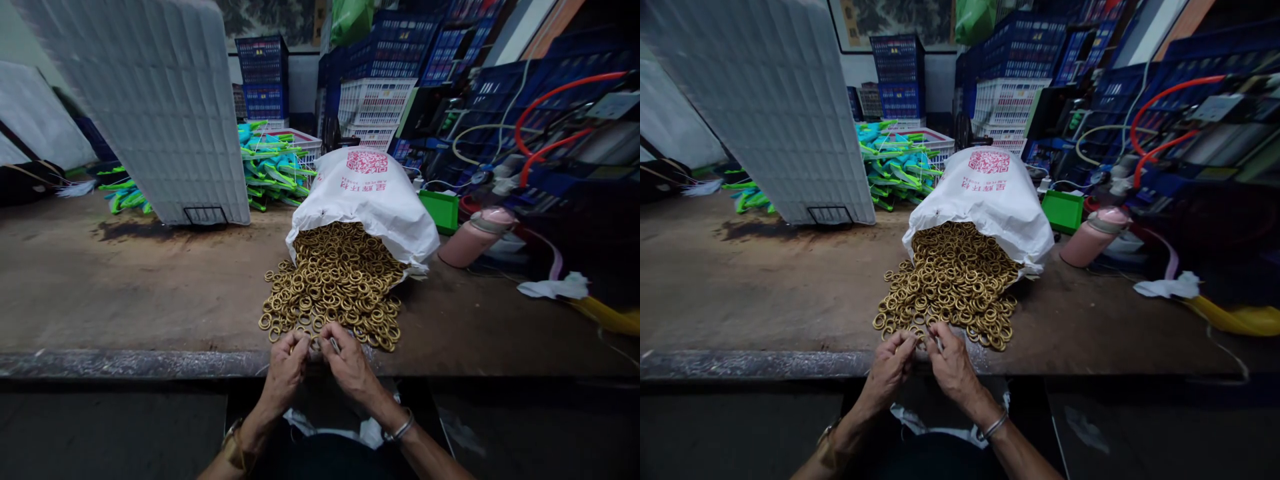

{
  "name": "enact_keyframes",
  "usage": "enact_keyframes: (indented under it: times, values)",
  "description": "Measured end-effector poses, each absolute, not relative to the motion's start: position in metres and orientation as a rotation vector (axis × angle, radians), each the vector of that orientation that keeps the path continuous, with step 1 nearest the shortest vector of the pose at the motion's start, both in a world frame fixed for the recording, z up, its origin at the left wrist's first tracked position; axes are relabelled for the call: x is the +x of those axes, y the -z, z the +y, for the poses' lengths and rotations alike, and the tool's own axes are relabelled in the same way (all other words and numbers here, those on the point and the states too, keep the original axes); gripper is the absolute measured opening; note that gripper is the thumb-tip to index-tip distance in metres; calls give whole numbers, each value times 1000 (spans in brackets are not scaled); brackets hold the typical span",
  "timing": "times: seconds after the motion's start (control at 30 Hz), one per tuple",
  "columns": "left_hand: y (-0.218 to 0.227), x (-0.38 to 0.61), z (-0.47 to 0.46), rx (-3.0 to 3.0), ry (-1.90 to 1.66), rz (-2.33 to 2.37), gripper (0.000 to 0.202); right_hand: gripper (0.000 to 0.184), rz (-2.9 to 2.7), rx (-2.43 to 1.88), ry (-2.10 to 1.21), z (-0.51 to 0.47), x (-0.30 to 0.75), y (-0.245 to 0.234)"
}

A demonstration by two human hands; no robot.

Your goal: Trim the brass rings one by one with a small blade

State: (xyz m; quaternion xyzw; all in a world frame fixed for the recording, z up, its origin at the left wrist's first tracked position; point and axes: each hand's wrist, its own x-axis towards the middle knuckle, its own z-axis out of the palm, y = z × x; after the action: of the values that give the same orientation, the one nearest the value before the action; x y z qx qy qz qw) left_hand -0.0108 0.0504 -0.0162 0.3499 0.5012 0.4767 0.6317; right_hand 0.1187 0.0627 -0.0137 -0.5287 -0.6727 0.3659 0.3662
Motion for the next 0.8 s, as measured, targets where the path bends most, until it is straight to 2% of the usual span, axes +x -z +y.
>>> enact_keyframes:
  times: [0.13, 0.23, 0.47, 0.8]
  values:
    - [8, -9, 51, 860, -1123, 1190, 31, 27, -1556, -1381, -1192, 64, 118, 16]
    - [9, -8, 50, 920, -1135, 1181, 31, 28, -1509, -1418, -1267, 66, 118, 17]
    - [23, -13, 48, 815, -881, 1067, 38, 20, -1622, -1433, -1113, 68, 117, 19]
    - [21, -14, 45, 706, -939, 963, 34, 22, -1585, -1398, -1171, 69, 115, 17]
